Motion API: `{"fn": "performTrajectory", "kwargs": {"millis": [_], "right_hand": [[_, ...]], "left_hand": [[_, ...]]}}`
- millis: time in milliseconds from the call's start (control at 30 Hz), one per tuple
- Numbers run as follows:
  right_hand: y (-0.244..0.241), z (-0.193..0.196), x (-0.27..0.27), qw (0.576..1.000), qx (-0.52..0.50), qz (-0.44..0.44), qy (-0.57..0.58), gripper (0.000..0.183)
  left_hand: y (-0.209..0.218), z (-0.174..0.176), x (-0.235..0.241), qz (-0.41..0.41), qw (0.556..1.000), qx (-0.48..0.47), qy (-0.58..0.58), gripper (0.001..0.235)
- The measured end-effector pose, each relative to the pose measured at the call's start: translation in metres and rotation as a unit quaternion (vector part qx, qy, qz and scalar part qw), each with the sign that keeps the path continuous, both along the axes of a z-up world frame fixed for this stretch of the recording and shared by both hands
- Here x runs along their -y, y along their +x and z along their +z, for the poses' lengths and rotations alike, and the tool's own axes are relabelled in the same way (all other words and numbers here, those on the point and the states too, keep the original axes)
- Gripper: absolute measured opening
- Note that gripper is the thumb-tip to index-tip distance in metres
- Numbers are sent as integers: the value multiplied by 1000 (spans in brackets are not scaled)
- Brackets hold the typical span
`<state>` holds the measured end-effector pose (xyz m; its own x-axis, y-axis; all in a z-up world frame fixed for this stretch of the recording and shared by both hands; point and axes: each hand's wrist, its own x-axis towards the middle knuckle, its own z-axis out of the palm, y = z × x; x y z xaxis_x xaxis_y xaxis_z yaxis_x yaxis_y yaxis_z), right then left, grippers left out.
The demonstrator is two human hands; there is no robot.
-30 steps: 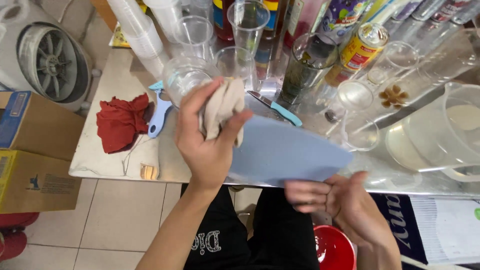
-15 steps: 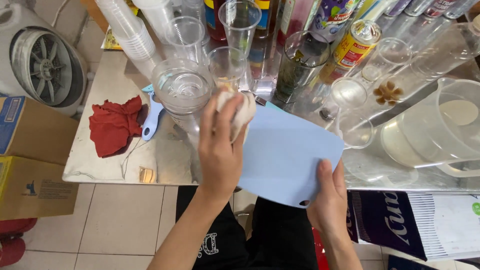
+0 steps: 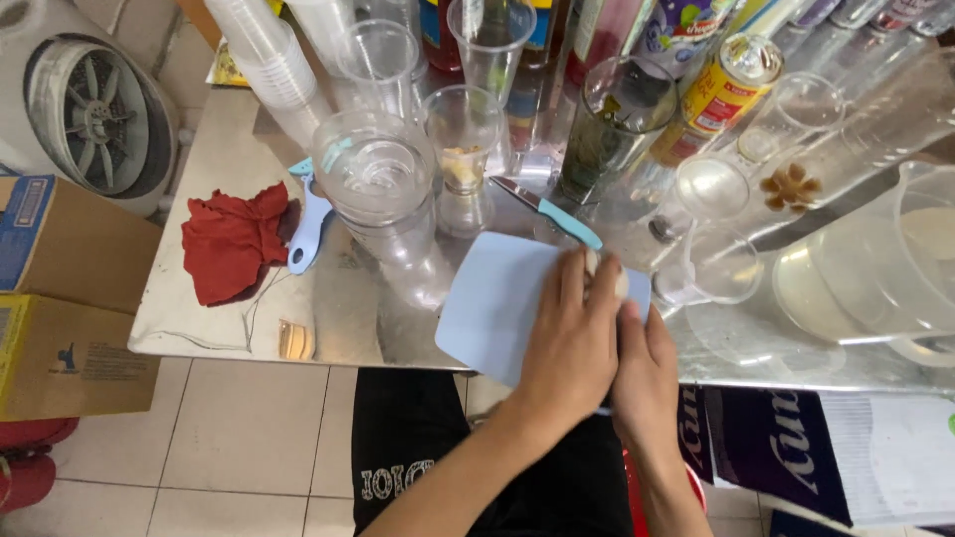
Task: The person is washing various glasses and tools in a bucket of water, drying them with a cloth, and organizing them on a service counter.
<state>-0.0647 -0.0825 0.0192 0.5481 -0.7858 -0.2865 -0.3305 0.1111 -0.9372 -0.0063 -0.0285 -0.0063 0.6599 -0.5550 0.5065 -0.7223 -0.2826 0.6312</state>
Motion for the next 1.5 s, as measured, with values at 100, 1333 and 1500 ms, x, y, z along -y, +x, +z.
{"fn": "performTrajectory", "kwargs": {"millis": [100,1333,1500], "right_hand": [[-3,-5,2,998,9,-53,38,30],[1,-16,11,996,-68,-47,30,35],[0,-11,6,997,-68,-14,15,37]], "left_hand": [[-14,5,-26,-41,998,-35,21,34],[-30,-19,-76,-53,991,-86,89,51],[28,-23,-91,67,981,-74,166,53]]}}
